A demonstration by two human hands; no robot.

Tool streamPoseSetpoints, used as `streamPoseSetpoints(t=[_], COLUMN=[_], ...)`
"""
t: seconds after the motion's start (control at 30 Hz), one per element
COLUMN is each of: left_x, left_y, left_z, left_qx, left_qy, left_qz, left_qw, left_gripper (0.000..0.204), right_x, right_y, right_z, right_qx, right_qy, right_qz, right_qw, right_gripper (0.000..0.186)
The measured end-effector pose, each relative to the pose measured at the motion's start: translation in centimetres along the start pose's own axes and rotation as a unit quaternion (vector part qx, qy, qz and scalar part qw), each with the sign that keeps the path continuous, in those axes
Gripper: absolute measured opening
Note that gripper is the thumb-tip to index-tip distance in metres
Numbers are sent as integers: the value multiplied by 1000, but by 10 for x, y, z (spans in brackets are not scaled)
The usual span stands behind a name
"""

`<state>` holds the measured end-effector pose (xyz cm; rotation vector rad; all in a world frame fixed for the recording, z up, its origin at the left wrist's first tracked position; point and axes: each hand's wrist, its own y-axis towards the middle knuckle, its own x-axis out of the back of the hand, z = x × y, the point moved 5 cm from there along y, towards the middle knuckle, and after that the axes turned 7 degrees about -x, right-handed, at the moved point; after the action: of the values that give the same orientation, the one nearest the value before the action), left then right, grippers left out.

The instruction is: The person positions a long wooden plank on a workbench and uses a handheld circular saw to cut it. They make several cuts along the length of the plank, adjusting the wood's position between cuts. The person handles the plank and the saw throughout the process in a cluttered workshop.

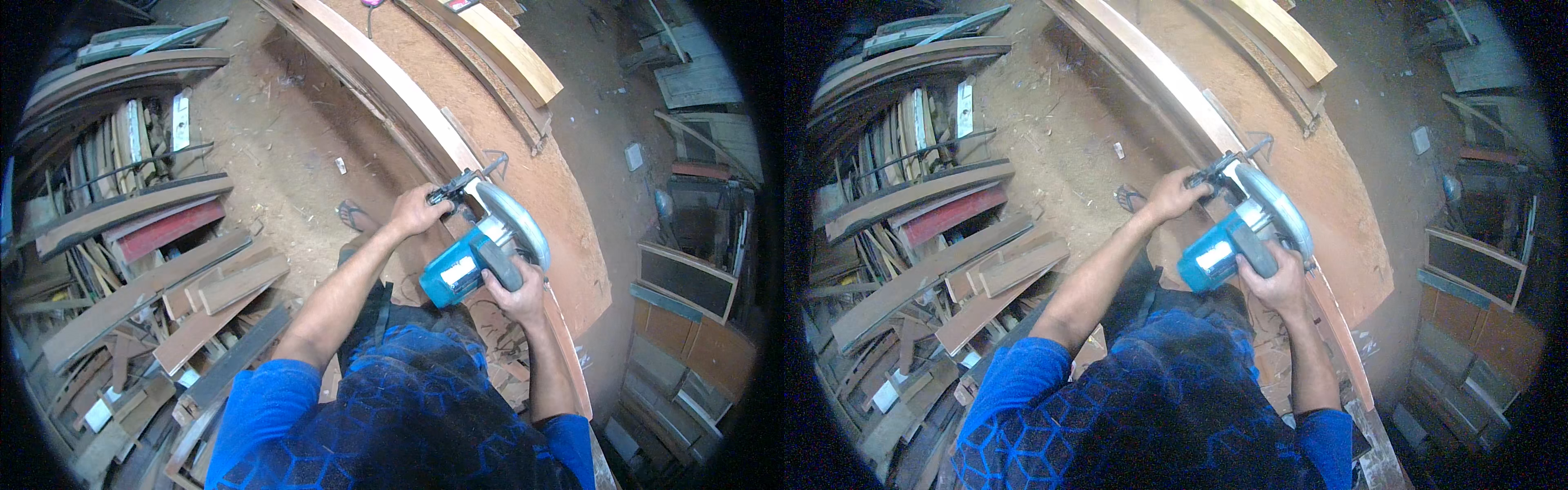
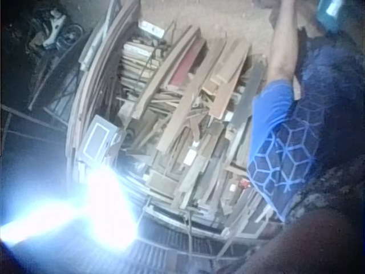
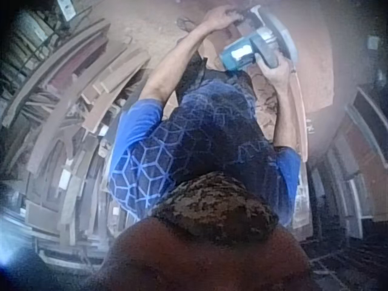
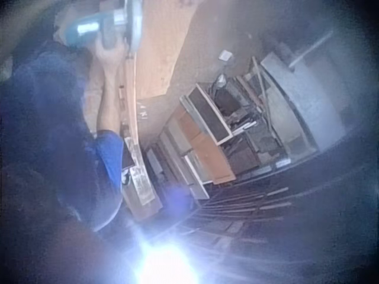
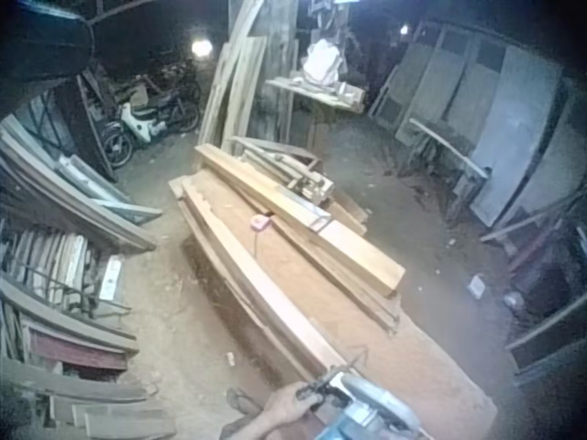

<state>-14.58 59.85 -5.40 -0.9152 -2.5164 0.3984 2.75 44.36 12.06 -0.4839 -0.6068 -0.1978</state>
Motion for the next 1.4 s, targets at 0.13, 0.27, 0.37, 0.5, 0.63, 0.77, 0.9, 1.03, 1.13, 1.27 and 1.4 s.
streamPoseSetpoints(t=[0.13, 0.27, 0.37, 0.5, 0.63, 0.77, 0.9, 1.03, 1.13, 1.27, 1.4], left_x=[14, 31, 46, 61, 73, 90, 104, 108, 118, 114, 134], left_y=[10, 20, 27, 31, 43, 54, 65, 75, 77, 82, 84], left_z=[8, 10, 11, 10, 20, 24, 23, 23, 19, 24, 18], left_qx=[14, 5, 1, 16, 23, 19, 21, 28, 20, 30, 27], left_qy=[-17, 7, 1, 0, -24, -15, 0, 33, 34, 32, 35], left_qz=[7, 7, -7, -18, -1, -10, 8, 42, 64, 63, 68], left_qw=[1000, 1000, 1000, 1000, 999, 1000, 1000, 998, 997, 997, 997], left_gripper=[49, 50, 51, 50, 49, 48, 47, 51, 52, 51, 47], right_x=[-7, -15, -20, -26, -35, -45, -52, -53, -56, -59, -68], right_y=[14, 28, 39, 51, 65, 78, 93, 98, 96, 100, 104], right_z=[16, 26, 36, 47, 55, 66, 69, 71, 83, 78, 85], right_qx=[21, 17, 20, 18, 22, 46, 9, -38, -61, -75, -95], right_qy=[5, -11, -35, -6, -2, -5, -14, -34, -47, -50, -40], right_qz=[-6, 5, 4, 5, 5, -8, -7, -24, -38, -39, -38], right_qw=[1000, 1000, 999, 1000, 1000, 999, 1000, 998, 996, 995, 994], right_gripper=[26, 26, 27, 28, 28, 25, 27, 30, 30, 29, 28])
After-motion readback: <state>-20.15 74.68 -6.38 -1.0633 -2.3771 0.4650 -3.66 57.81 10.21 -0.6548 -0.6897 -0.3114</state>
